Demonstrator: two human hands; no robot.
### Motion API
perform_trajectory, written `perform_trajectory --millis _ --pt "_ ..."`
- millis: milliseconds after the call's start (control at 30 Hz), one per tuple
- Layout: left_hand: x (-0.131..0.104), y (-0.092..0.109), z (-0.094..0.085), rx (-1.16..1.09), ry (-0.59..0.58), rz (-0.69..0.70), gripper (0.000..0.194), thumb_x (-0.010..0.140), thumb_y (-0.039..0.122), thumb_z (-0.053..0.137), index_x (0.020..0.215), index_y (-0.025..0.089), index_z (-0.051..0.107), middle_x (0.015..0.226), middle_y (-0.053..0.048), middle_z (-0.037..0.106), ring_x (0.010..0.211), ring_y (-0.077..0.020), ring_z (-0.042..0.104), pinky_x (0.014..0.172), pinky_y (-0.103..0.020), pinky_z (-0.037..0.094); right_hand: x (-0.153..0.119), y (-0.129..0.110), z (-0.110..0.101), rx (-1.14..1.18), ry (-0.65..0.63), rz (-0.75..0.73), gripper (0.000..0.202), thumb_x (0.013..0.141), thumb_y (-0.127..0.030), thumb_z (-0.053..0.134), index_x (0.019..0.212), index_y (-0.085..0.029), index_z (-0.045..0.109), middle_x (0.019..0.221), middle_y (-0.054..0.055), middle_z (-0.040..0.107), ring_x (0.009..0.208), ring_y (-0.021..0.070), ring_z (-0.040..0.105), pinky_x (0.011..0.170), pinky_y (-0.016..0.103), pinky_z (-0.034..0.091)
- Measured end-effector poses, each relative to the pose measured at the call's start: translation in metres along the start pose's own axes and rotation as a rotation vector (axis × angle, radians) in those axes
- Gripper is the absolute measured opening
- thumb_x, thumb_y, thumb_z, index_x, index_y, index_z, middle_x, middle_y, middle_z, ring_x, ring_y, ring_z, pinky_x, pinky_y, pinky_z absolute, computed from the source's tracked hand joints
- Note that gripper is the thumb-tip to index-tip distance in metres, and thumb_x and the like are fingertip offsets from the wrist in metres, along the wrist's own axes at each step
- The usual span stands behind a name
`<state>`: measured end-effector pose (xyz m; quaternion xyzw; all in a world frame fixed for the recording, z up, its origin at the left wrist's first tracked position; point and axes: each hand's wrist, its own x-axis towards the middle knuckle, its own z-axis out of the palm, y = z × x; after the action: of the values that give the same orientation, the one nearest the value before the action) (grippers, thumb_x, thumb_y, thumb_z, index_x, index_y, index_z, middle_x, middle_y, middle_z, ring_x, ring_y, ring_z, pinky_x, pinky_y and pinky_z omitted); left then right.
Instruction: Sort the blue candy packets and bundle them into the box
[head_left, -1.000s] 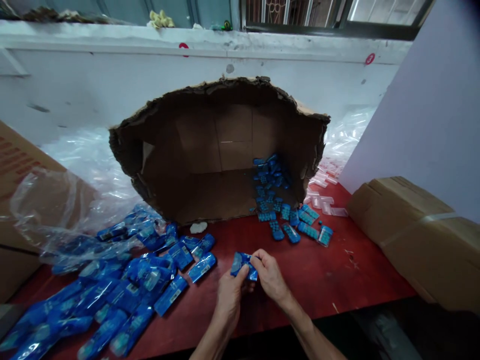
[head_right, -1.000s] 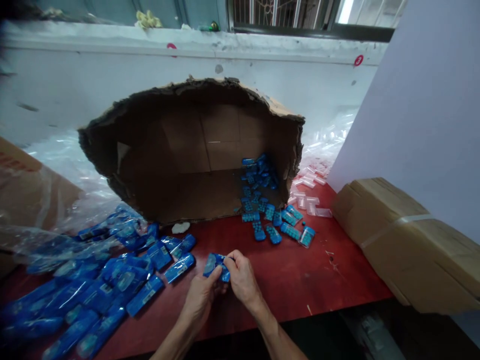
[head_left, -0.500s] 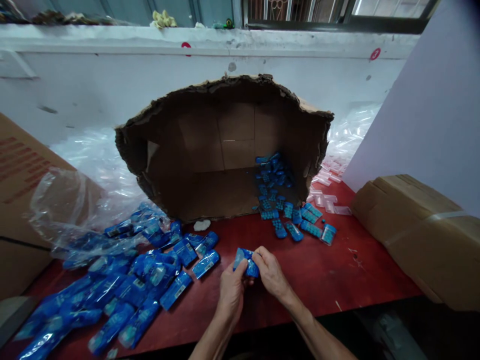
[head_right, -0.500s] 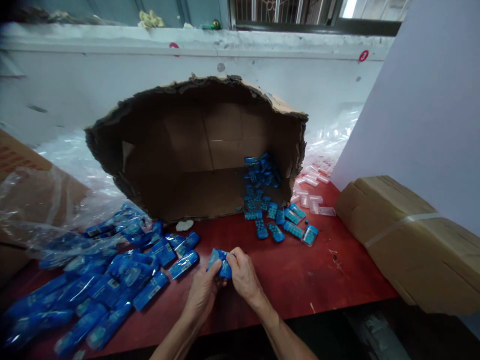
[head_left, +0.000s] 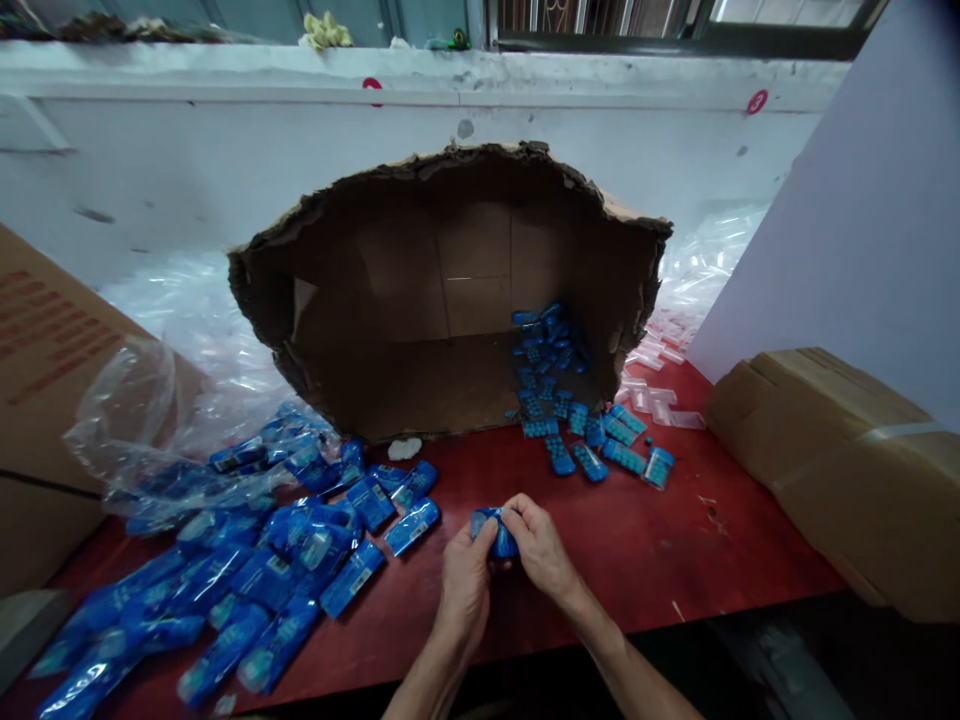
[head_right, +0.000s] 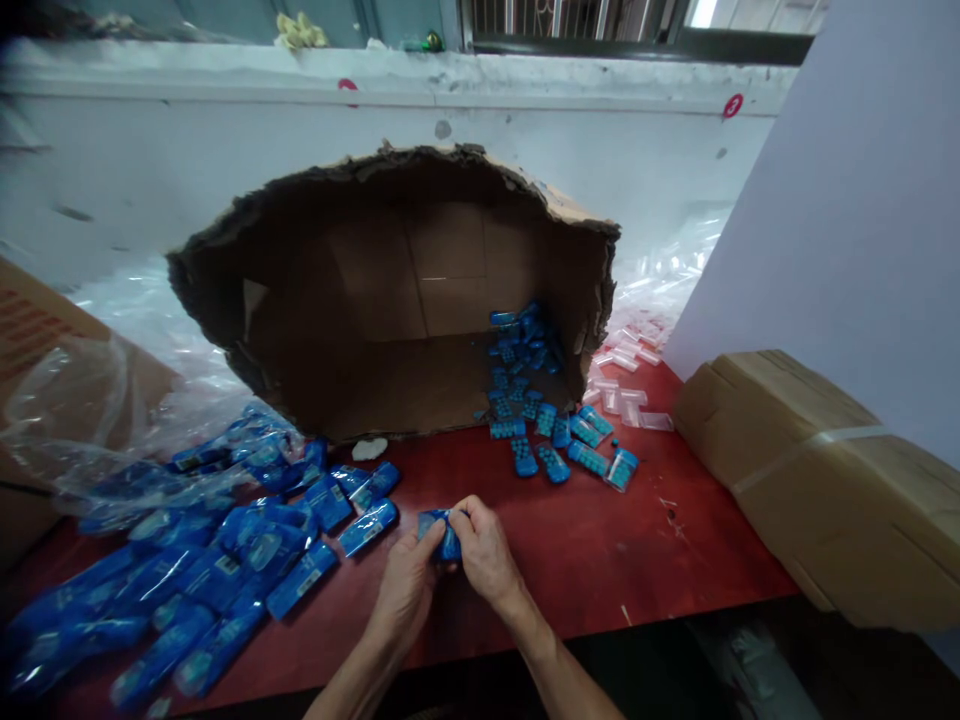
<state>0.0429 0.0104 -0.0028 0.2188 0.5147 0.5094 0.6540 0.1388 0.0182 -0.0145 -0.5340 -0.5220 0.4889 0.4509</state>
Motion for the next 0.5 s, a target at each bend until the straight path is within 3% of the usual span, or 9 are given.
perform_trajectory --millis 200,367,500 --pt "0.004 0.002 -0.001 0.09 0.05 0.015 0.022 0.056 0.03 0.066 0.065 0.011 0.058 0.049 0.003 0.053 0.043 -0.0097 0.047 0.033 -0.02 0.039 -0.004 -0.007 -0.001 -0.076 0.034 -0.064 0.026 0.083 -0.033 0.039 0.063 -0.018 0.045 0.056 -0.005 0.044 0.053 0.0087 0.041 0.05 0.019 0.03" --pt "0.005 -0.001 -0.003 0.065 0.017 0.05 0.025 0.06 0.031 0.064 0.075 0.011 0.06 0.057 0.0 0.057 0.049 -0.0098 0.051 0.04 -0.019 0.041 0.001 -0.002 0.002 0.228 0.076 0.049 0.026 0.075 -0.037 0.051 0.06 -0.017 0.047 0.054 -0.005 0.042 0.051 0.0082 0.038 0.048 0.019 0.03" --pt "0.003 0.001 -0.002 0.041 0.041 0.062 0.024 0.06 0.028 0.065 0.076 0.012 0.06 0.061 0.0 0.058 0.052 -0.0095 0.052 0.043 -0.018 0.041 0.002 0.0 0.01 0.355 0.075 0.099 0.025 0.071 -0.04 0.054 0.071 -0.015 0.05 0.061 -0.003 0.048 0.055 0.009 0.043 0.052 0.02 0.037"
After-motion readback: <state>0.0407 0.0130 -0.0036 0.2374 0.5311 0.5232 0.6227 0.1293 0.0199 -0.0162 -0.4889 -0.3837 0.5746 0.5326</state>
